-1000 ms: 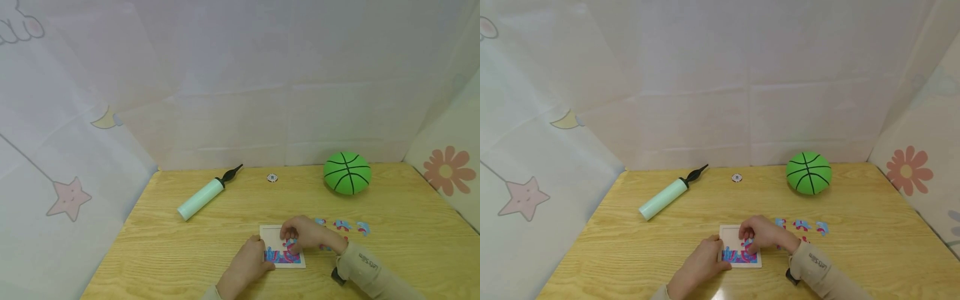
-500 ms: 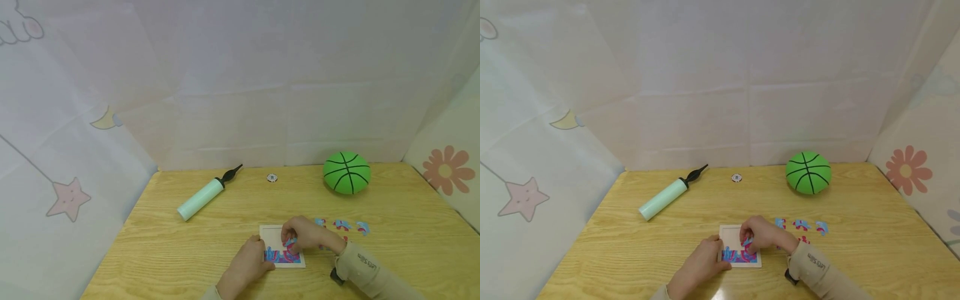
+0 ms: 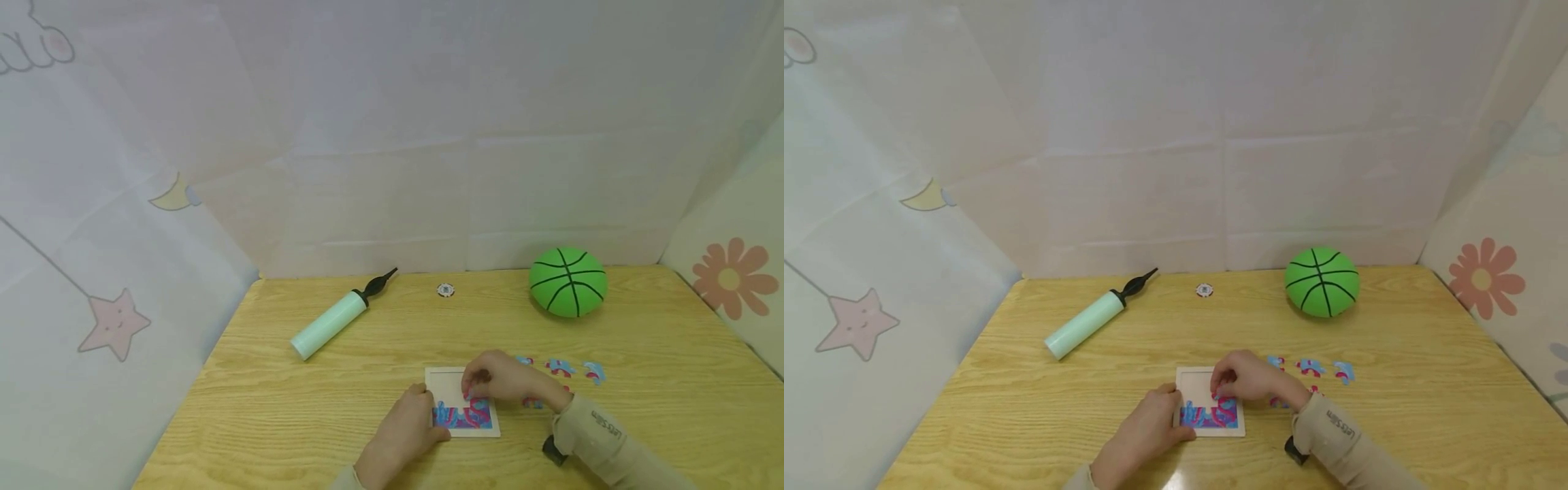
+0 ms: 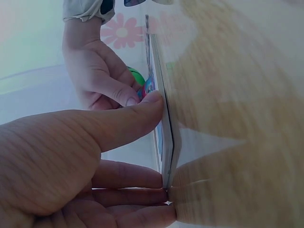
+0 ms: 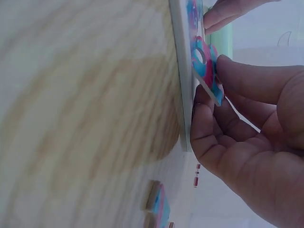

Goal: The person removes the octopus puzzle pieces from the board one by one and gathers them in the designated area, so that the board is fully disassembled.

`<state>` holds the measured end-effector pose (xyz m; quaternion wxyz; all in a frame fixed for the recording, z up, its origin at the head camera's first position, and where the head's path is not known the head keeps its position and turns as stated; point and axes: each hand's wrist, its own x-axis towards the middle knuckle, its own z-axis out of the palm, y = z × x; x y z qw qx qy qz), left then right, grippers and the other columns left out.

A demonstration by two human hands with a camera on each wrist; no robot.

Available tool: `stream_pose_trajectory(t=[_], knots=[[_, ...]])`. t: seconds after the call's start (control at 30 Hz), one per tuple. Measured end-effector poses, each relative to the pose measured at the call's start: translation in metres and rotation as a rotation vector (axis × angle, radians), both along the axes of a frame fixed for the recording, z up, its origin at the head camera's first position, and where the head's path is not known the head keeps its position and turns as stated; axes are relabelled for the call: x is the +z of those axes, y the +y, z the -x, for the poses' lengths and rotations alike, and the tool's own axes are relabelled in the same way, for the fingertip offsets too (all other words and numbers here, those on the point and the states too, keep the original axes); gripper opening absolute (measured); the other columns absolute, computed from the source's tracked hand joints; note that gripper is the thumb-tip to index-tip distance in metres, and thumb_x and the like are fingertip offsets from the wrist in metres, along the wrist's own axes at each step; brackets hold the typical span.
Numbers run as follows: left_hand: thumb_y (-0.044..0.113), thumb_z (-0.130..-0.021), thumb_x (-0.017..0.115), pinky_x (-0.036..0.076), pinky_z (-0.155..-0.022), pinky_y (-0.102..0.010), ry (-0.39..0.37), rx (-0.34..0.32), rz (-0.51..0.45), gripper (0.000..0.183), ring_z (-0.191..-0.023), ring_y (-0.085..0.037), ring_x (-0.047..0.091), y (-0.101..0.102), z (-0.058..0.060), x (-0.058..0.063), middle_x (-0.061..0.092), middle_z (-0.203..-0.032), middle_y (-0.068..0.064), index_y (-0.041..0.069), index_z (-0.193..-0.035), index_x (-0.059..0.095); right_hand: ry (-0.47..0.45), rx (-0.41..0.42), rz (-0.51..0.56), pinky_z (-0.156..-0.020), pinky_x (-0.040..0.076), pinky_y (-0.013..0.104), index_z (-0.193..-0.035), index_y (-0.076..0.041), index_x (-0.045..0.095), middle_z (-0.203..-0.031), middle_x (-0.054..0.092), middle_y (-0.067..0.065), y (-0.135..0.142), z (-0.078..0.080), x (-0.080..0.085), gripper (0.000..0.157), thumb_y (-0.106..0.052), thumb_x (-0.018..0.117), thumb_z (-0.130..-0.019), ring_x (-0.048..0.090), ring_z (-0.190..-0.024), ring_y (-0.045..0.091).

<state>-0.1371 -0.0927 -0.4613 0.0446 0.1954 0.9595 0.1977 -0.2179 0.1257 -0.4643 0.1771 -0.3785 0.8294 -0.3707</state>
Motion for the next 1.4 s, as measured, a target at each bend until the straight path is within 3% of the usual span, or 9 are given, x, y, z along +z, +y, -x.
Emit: stream_pose_trajectory(t=[0.27, 0.63, 0.83, 1.4], knots=[[0.030, -0.070, 0.086, 0.049, -0.063, -0.021, 0.003, -0.001, -0.010, 0.037, -0.066, -0.006, 0.048, 0.001, -0.001, 0.000, 0.061, -0.096, -0.010, 0.002, -0.077, 0.063, -0.095, -0.037, 0.001, -0.065, 0.050, 0.023, -0.087, -0.011, 0.067, -0.079, 0.065, -0.008, 0.001, 0.001, -0.002, 0.007, -0.004, 0.065, -0.088, 0.058, -0.070, 0.005], [0.029, -0.070, 0.086, 0.046, -0.059, -0.018, 0.021, -0.019, -0.018, 0.037, -0.063, -0.004, 0.044, 0.002, -0.001, 0.002, 0.056, -0.085, -0.002, 0.001, -0.077, 0.063, -0.138, -0.032, 0.057, -0.065, 0.050, 0.023, -0.086, -0.007, 0.066, -0.080, 0.066, 0.001, 0.001, -0.002, 0.006, 0.006, -0.001, 0.066, -0.087, 0.059, -0.071, 0.009], [0.029, -0.069, 0.087, 0.048, -0.062, -0.020, 0.024, -0.010, -0.015, 0.037, -0.065, -0.005, 0.046, 0.002, -0.001, 0.002, 0.059, -0.090, -0.005, 0.001, -0.077, 0.063, -0.135, -0.033, 0.073, -0.065, 0.050, 0.023, -0.088, -0.004, 0.066, -0.081, 0.067, 0.001, 0.004, -0.004, 0.008, 0.002, -0.006, 0.067, -0.088, 0.059, -0.072, 0.008], [0.028, -0.069, 0.087, 0.051, -0.069, -0.024, 0.018, -0.002, -0.019, 0.037, -0.072, -0.009, 0.052, 0.001, -0.002, 0.001, 0.062, -0.098, -0.011, 0.000, -0.079, 0.064, -0.163, -0.101, 0.158, -0.067, 0.052, 0.026, -0.095, -0.008, 0.065, -0.090, 0.067, 0.004, 0.051, -0.012, 0.015, 0.006, -0.012, 0.064, -0.092, 0.060, -0.075, 0.010]])
